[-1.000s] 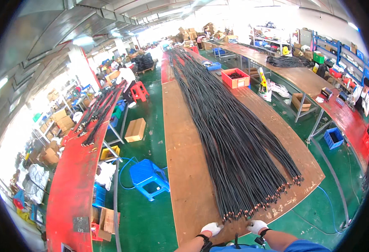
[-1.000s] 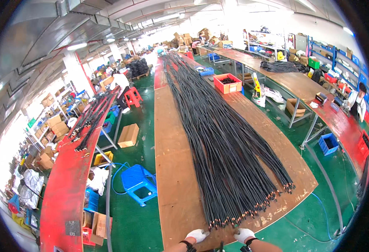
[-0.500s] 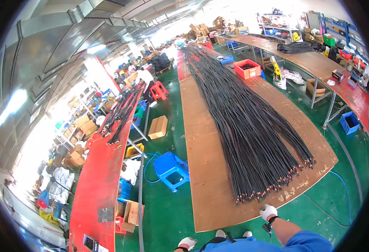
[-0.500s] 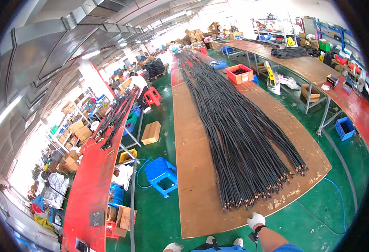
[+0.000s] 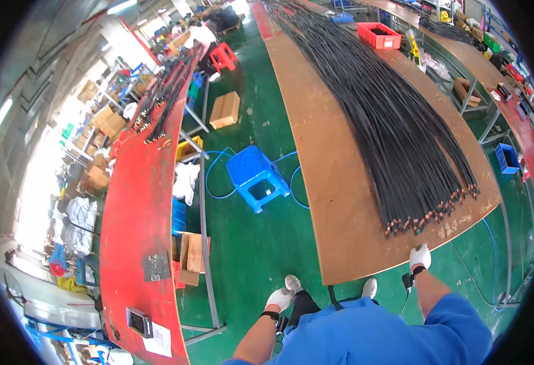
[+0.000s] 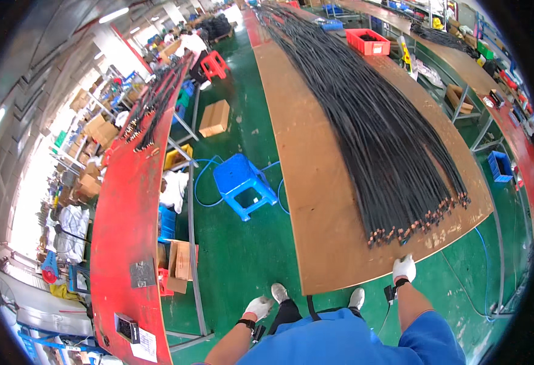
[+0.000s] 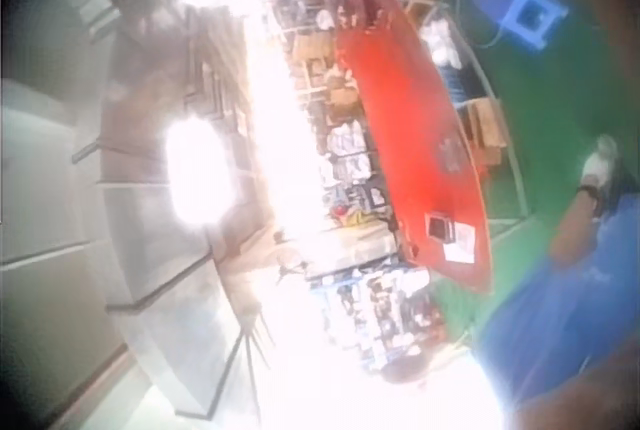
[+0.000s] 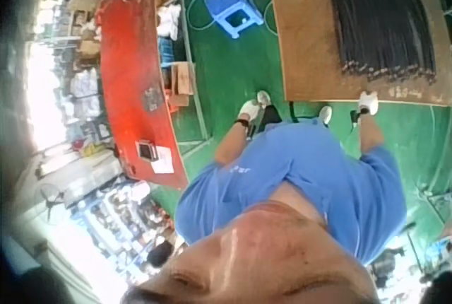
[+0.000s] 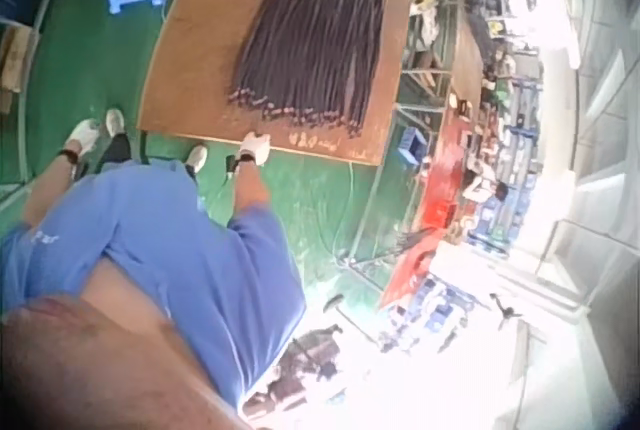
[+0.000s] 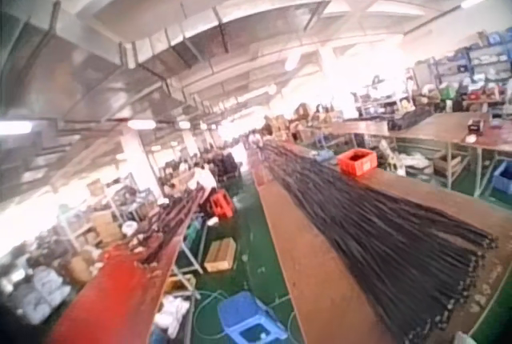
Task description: Organizing and bundling long black cables on a work table in a factory setting.
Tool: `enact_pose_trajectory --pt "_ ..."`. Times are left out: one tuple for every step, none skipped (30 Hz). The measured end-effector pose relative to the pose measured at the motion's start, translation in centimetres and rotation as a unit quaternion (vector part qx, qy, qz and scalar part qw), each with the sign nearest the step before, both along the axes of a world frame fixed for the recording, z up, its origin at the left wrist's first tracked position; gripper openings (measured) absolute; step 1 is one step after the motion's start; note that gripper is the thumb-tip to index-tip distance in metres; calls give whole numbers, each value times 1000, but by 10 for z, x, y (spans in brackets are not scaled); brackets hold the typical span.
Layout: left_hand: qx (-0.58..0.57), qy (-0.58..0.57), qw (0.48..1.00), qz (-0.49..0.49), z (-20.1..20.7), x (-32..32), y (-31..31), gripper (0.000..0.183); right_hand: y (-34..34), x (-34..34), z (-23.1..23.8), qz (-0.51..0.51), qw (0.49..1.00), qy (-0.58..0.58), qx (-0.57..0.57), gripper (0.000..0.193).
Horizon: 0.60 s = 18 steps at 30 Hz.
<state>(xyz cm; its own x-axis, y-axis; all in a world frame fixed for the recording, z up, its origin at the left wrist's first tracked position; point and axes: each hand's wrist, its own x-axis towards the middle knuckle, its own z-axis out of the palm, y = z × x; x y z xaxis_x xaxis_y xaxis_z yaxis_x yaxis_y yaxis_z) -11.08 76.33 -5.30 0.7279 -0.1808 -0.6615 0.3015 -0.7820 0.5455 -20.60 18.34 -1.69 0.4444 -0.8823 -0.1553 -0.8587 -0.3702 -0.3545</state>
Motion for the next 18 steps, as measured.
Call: enact_pose_trajectory --pt "-34 19 999 27 -20 0 28 32 26 11 3 -5 999 -29 -24 26" --pt "-39 27 998 31 -36 1 56 32 54 22 2 -1 999 -21 -29 26" --pt "-20 22 999 33 -48 0 85 31 87 31 4 37 998 -15 -54 24" --pt "-2 20 999 28 -55 0 106 30 116 34 10 69 994 -6 -81 22" --pt "0 78 996 44 -53 8 127 28 144 40 16 85 994 -19 -71 20" --pt "-5 113 992 52 -44 21 144 28 160 44 14 126 991 -18 -50 20" --pt "13 183 979 88 -33 32 159 35 186 59 29 139 990 -18 -15 20" --pt "36 250 960 121 -19 46 176 49 211 85 45 149 988 -20 23 21" --pt "42 253 960 115 -17 57 203 49 232 110 53 175 984 -12 28 22" --pt "42 265 955 124 -17 68 224 44 245 126 56 197 980 -2 31 24" --pt "43 275 952 131 -20 78 244 40 253 139 49 194 981 -3 27 25" --pt "54 271 951 139 -37 67 292 40 268 163 44 210 977 -12 34 26" --pt "81 223 969 70 -50 63 327 37 285 186 44 220 973 6 70 29" --pt "109 174 979 -2 -54 77 357 35 299 205 43 227 971 -2 82 29" --pt "160 152 972 84 -51 97 348 33 301 211 39 211 973 23 85 31" --pt "108 210 954 185 -45 118 340 32 305 216 38 197 975 45 93 32" --pt "72 212 949 221 -36 139 327 29 306 218 35 184 977 58 94 33" --pt "33 218 943 249 -19 168 297 27 301 213 32 162 981 55 92 33"
